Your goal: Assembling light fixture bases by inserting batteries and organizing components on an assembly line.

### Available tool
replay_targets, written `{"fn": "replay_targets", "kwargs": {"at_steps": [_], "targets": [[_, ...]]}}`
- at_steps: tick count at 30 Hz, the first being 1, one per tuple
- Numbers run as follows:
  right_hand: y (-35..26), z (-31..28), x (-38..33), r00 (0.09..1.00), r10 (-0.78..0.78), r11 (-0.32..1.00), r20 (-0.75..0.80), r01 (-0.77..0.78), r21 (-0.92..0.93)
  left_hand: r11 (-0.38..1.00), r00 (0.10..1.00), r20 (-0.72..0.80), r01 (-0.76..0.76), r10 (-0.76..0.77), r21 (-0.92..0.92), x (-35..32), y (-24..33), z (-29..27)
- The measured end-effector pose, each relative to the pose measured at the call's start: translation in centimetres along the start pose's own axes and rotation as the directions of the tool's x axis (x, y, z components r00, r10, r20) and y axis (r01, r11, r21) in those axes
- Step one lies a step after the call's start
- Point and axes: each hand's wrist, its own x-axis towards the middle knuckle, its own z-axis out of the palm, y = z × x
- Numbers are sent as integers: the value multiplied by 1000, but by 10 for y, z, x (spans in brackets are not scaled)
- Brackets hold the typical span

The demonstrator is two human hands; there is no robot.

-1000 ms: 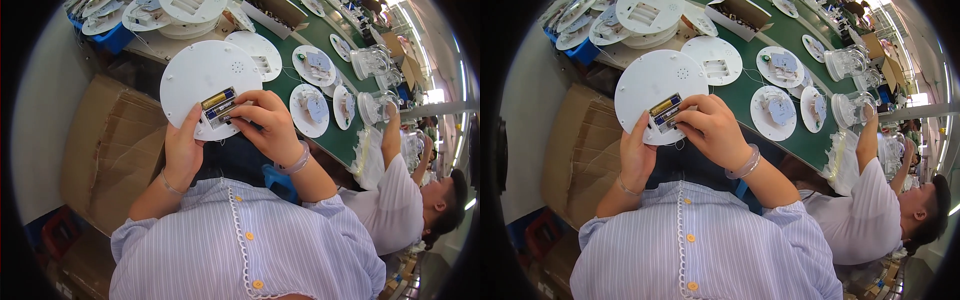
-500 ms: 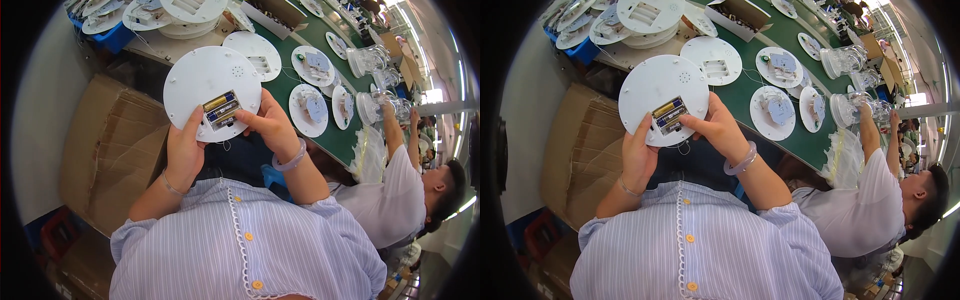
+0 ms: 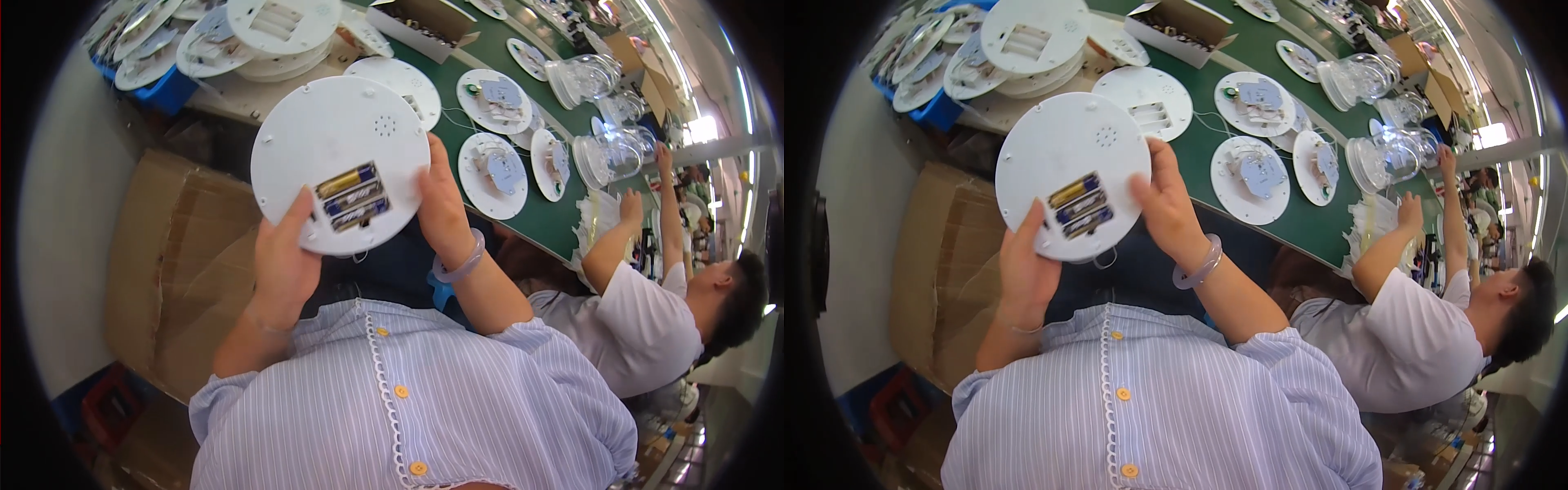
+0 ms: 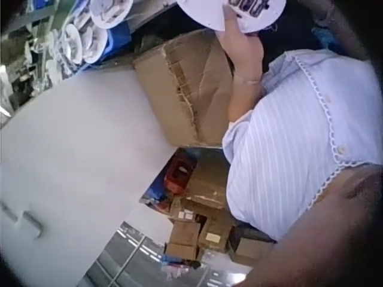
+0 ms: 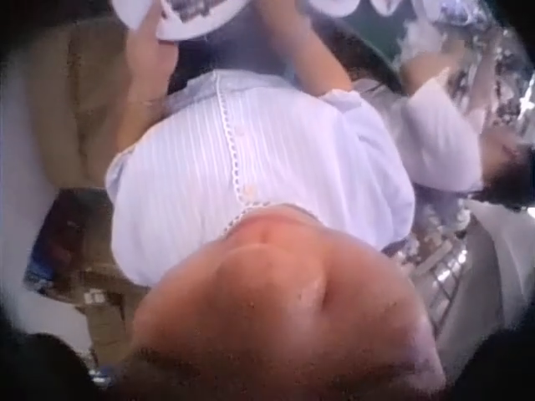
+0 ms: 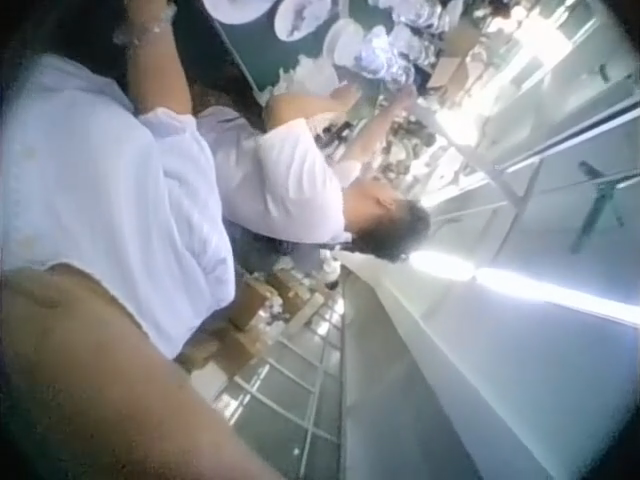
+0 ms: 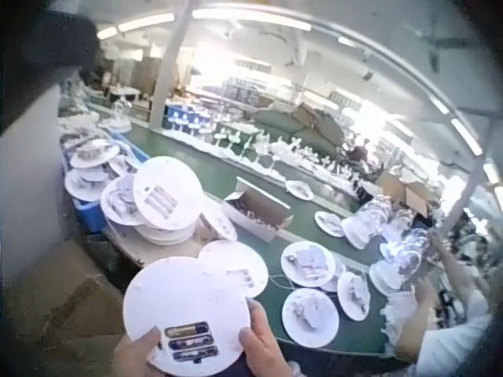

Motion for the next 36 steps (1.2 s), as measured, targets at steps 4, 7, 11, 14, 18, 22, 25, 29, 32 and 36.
{"fn": "replay_targets", "kwargs": {"at_steps": [4,7,11,14,18,22,25,29,32,36], "targets": [[-38,21,-4,887,450,889,103,-434,-147,941,944,210,291,-253,-174,-11,20,-5],[-5,16,-20,722,229,953,653,-30,-301,936,934,308,259,-180,-237,-14,30,-2],[-4,21,-37,544,489,820,682,-553,-147,953,937,350,108,-3,-282,-10,50,-6],[-5,13,-43,586,426,838,689,-542,-57,978,977,44,-207,209,-38,-9,58,-3],[-6,4,-48,623,471,839,624,-535,-100,926,889,-377,-340,259,-166,-14,71,19],[-1,-5,-52,663,429,869,613,-488,-81,928,948,-158,-307,277,-214,-14,71,-1],[2,-11,-52,681,420,886,600,-450,-110,905,896,-212,-416,391,-91,-18,75,3],[1,-18,-54,738,400,903,543,-418,-97,1,527,285,-477,801,879,-12,65,-9],[-11,-10,-49,754,390,914,529,-386,-124,-6,415,249,-506,875,863,-12,64,-17],[-27,1,-47,772,296,949,563,-303,-83,147,419,126,-560,899,816,-18,57,-13]]}}
